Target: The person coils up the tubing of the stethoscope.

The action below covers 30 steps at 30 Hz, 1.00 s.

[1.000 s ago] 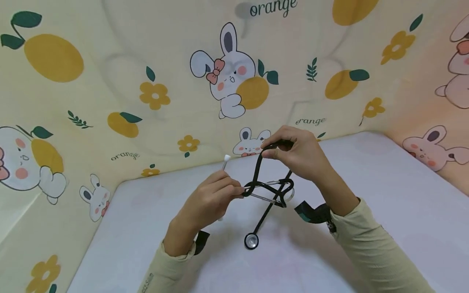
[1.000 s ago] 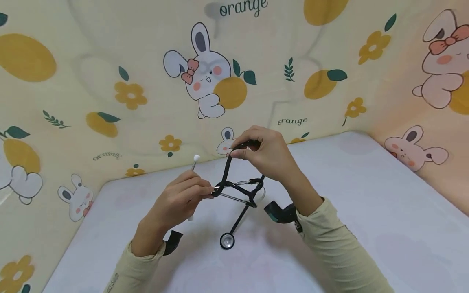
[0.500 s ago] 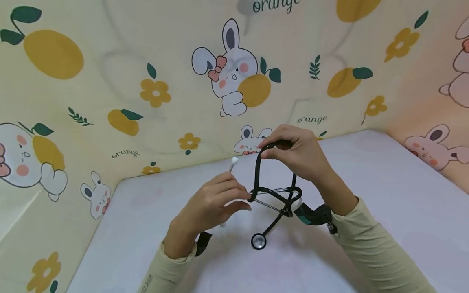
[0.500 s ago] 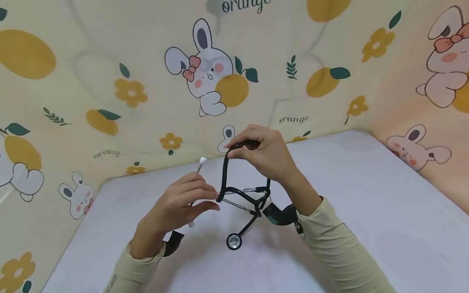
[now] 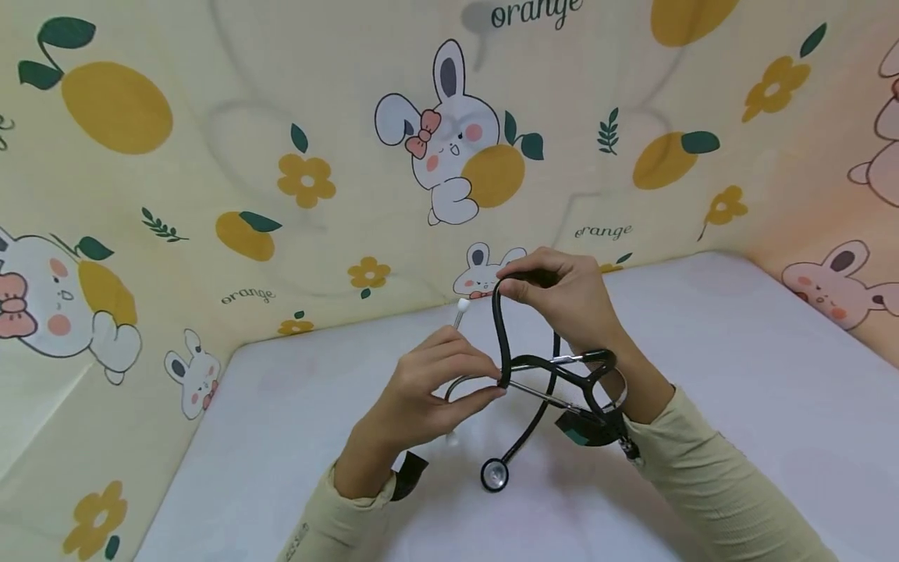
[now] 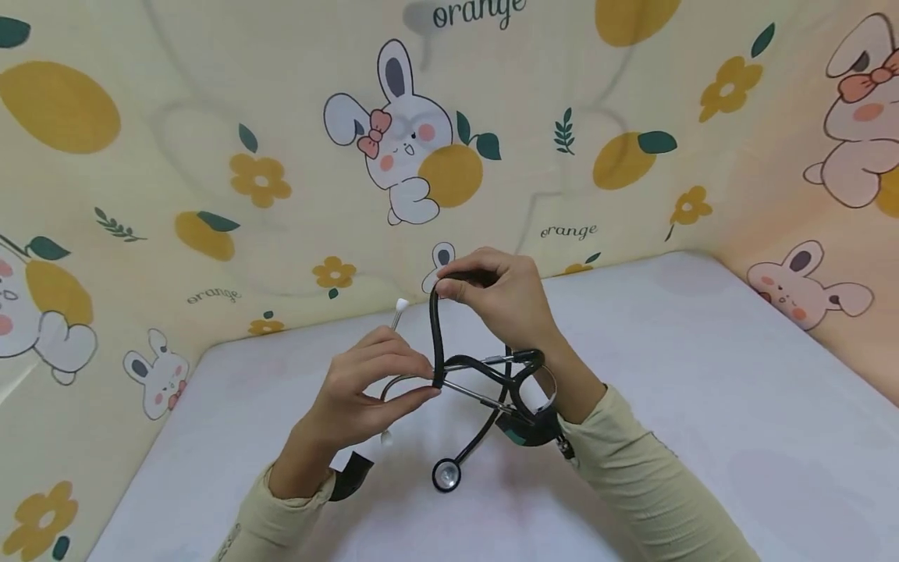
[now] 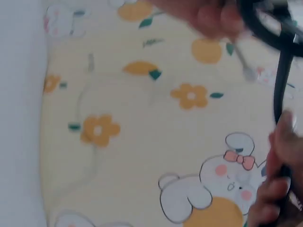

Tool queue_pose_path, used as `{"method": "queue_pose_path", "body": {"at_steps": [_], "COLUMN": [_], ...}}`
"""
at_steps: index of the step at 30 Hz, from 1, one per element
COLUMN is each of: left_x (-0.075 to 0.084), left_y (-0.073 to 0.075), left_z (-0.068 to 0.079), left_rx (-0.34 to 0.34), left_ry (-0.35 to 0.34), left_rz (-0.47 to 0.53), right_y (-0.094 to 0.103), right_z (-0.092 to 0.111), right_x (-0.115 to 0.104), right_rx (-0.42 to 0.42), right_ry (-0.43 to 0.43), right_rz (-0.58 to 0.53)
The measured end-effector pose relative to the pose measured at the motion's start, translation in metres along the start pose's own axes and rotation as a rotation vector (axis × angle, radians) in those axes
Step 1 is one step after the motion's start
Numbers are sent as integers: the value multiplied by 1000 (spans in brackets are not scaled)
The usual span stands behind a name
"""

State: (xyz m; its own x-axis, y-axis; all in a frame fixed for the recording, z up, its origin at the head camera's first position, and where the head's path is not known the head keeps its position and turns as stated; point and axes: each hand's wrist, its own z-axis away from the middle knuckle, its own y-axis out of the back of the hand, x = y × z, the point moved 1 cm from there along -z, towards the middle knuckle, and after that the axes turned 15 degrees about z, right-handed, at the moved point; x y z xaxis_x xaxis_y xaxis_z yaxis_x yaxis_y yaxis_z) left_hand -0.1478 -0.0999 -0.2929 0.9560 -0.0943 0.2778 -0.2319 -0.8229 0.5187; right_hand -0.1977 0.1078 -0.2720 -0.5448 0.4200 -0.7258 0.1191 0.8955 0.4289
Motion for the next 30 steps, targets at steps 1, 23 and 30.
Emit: {"method": "queue_pose_path", "body": {"at_steps": [1, 23, 30], "left_x": [0, 3, 4], "left_y": [-3, 20, 32], "left_z": [0, 5, 8], "left_rx": [0, 484, 512], "left_ry": [3, 85, 204], "left_rz": [-29, -433, -526], "right_y": [0, -28, -40], "right_z": [0, -2, 6], "right_x": [-1, 17, 6], "right_rx": [2, -397, -433], "right_ry": [-33, -155, 43], "right_rz": [-18, 211, 253]}}
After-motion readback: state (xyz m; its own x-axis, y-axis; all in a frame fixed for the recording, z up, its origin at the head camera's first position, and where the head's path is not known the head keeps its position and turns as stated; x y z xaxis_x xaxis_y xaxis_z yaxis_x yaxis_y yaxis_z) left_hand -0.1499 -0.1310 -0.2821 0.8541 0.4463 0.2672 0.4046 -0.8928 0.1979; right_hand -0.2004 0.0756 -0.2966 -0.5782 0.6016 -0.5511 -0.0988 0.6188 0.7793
